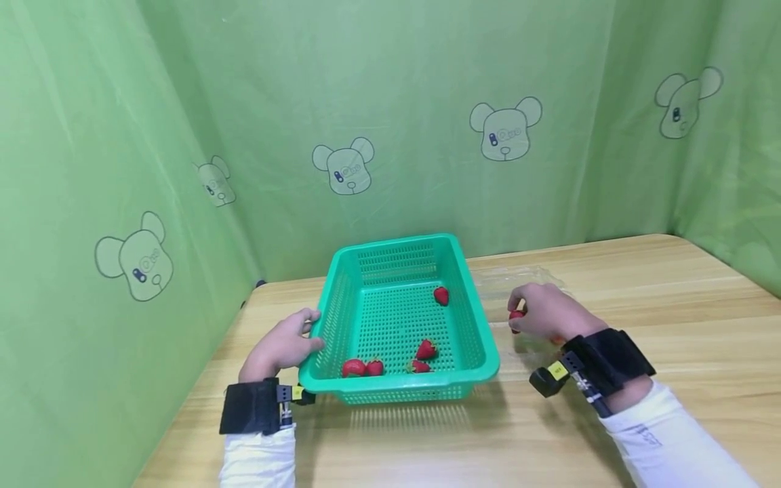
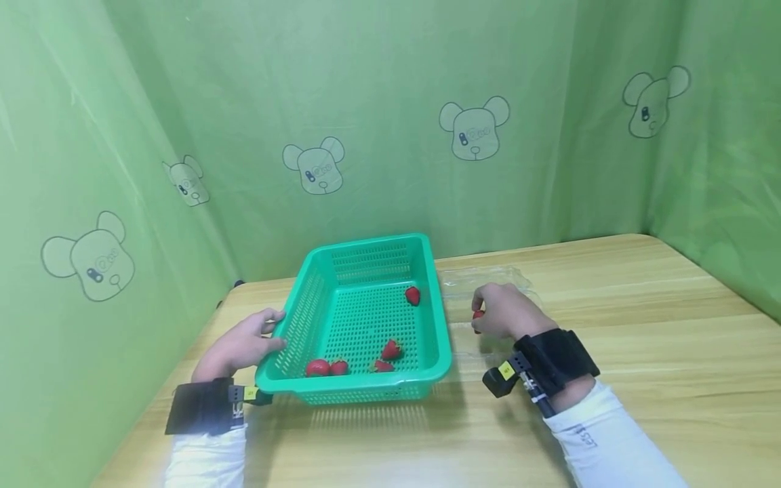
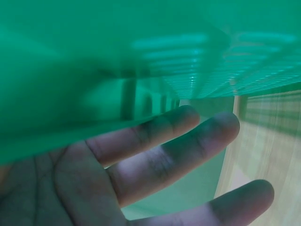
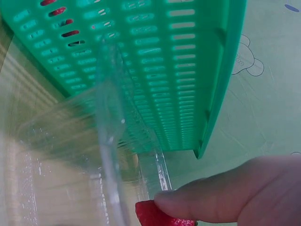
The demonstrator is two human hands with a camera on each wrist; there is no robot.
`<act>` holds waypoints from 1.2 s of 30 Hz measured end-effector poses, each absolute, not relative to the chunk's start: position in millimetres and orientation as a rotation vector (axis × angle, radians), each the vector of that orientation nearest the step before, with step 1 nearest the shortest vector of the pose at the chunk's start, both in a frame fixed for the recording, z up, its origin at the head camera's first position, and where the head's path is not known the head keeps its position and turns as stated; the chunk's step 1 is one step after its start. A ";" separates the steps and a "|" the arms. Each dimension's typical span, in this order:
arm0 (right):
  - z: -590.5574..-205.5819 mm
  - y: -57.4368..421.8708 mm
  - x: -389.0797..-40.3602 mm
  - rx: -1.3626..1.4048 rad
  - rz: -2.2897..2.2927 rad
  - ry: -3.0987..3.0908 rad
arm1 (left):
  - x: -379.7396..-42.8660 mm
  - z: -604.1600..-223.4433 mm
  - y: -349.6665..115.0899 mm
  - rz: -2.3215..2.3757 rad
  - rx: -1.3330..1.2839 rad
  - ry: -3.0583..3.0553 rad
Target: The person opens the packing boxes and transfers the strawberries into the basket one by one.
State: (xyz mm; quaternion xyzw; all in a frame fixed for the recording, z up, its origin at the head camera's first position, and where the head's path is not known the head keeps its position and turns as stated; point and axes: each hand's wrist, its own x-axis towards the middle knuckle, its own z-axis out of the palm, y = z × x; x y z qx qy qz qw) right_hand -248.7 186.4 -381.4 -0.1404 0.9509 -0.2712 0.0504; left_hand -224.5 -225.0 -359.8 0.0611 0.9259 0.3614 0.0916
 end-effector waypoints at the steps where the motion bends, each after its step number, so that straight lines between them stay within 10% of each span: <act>1: -380.9 185.8 -248.5 -0.436 -0.826 2.897 | -224.4 -360.0 -225.3 1.073 0.185 2.751; 36: -361.5 176.5 -240.9 -0.514 -0.819 3.015 | -224.9 -360.7 -227.1 1.097 0.193 2.737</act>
